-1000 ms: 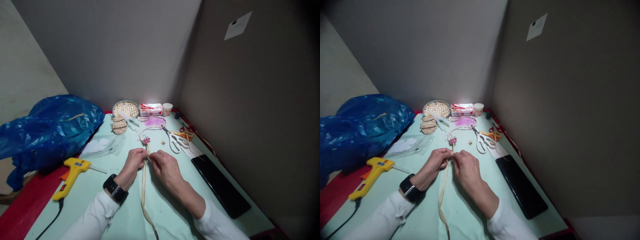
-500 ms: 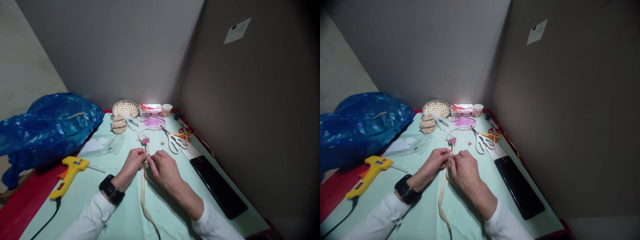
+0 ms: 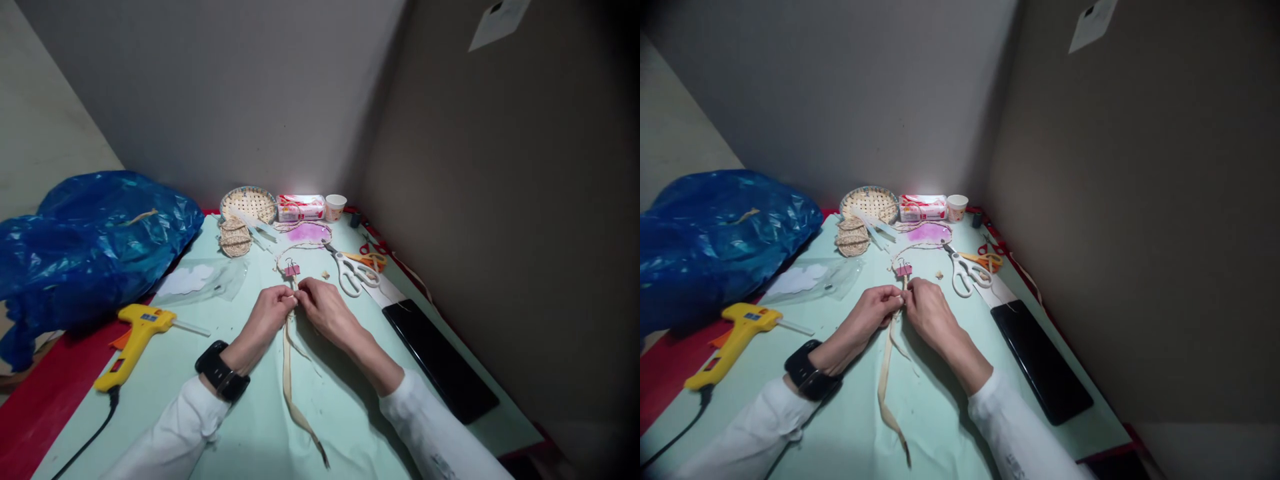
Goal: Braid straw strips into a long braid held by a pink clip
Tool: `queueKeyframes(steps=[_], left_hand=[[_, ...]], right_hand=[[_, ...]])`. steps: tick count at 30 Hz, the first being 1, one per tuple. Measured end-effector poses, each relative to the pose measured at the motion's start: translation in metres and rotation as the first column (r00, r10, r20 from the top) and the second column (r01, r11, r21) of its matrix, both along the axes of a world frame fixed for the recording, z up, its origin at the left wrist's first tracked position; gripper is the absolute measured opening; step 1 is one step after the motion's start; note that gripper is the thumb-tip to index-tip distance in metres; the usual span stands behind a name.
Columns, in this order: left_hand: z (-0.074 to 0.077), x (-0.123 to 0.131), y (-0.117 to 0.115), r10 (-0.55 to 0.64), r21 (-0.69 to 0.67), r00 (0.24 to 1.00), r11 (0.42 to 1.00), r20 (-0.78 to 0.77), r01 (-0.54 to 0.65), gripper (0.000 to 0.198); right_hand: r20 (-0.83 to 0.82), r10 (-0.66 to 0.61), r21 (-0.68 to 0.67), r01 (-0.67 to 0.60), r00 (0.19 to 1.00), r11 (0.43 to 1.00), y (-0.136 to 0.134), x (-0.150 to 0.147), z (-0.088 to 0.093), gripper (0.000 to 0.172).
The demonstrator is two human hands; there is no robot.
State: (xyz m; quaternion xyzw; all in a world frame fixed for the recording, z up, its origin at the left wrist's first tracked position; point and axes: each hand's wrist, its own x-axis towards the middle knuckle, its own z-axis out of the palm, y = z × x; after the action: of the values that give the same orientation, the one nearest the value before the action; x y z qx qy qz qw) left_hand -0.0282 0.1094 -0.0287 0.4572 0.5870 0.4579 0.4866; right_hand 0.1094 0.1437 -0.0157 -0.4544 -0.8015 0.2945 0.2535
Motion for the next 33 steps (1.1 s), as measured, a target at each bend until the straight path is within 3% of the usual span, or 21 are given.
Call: queueKeyframes(steps=[6, 11, 18, 26, 33], left_hand=[[0.004, -0.006, 0.000, -0.051, -0.002, 0.995, 0.999, -0.088, 0.051, 0.016], [0.005, -0.009, 0.001, -0.028, 0.081, 0.962, 0.995, -0.270, 0.051, 0.013], [0.006, -0.010, -0.001, -0.028, 0.104, 0.918, 0.992, -0.396, 0.075, 0.021], [0.013, -0.017, -0.001, -0.034, 0.070, 0.855, 0.994, -0.517, 0.081, 0.026], [0.022, -0.002, -0.012, -0.053, 0.044, 0.798, 0.994, -0.601, 0.099, 0.031]], right_hand=[[-0.148, 0.050, -0.194, -0.079, 0.988, 0.978, 0.011, -0.001, -0.010, 0.027], [-0.255, -0.036, -0.270, -0.036, 0.966, 0.962, 0.013, 0.000, -0.021, 0.031], [-0.354, -0.136, -0.307, 0.022, 0.925, 0.951, 0.007, -0.001, -0.025, 0.028], [-0.316, -0.131, -0.212, 0.064, 0.940, 0.975, 0.007, 0.001, -0.025, 0.023], [-0.479, -0.179, -0.360, -0.006, 0.859, 0.933, 0.004, 0.002, -0.022, 0.023]])
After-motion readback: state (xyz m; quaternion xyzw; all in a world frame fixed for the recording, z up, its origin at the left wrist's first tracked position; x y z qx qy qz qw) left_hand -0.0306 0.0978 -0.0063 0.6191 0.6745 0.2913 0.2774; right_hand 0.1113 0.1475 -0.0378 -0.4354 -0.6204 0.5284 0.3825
